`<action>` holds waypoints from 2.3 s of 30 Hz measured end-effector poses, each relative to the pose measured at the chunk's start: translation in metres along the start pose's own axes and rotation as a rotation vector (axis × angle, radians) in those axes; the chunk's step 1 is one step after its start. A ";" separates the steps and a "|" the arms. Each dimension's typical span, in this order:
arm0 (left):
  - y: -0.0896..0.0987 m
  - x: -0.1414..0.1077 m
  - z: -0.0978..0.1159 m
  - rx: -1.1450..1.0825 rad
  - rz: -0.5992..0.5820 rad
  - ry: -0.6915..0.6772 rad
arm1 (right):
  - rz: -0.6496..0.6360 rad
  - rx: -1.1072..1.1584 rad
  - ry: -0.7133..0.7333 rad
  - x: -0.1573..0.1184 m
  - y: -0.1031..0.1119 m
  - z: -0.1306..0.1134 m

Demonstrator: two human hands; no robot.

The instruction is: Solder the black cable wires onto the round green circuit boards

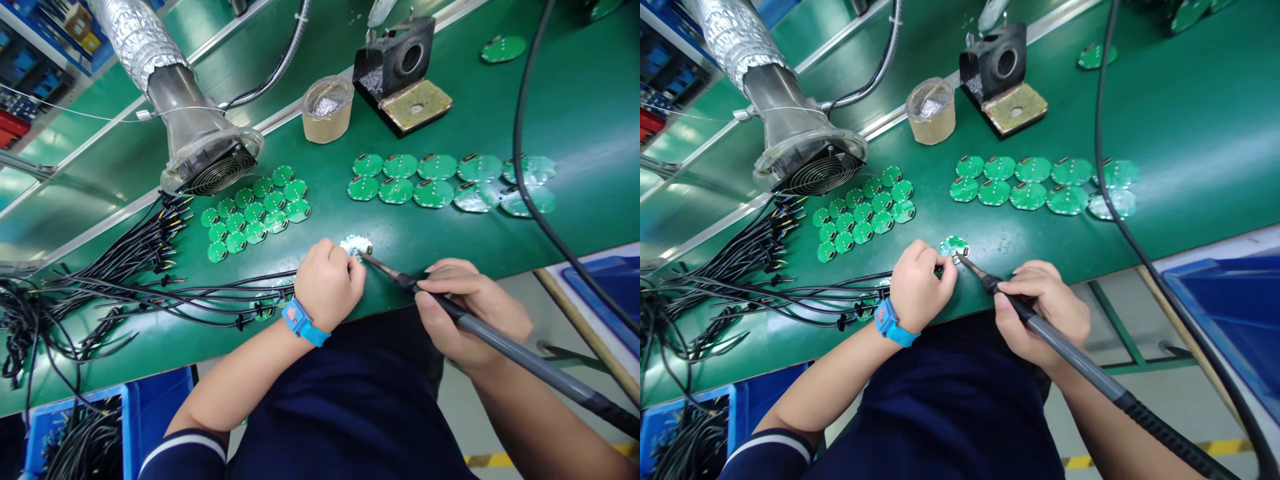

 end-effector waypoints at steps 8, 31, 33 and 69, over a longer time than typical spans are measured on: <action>0.003 0.001 0.000 -0.029 -0.103 0.031 | 0.074 0.113 -0.035 -0.004 0.008 0.010; 0.019 0.024 -0.002 -0.003 -0.503 0.245 | -0.063 0.026 -0.137 0.011 0.005 0.005; 0.020 0.026 -0.002 0.007 -0.543 0.250 | -0.069 0.028 -0.131 0.011 0.006 0.004; 0.024 0.034 -0.012 0.024 -0.534 0.179 | -0.095 0.093 -0.642 0.223 -0.019 0.010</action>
Point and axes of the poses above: each hand's wrist, its own x-axis towards the middle knuckle, its own y-axis out of the back of the hand, z = x × y, the point moved 1 cm from there along x, towards the middle knuckle, and after that the axes turned 9 degrees about x, right-handed, at the moved point
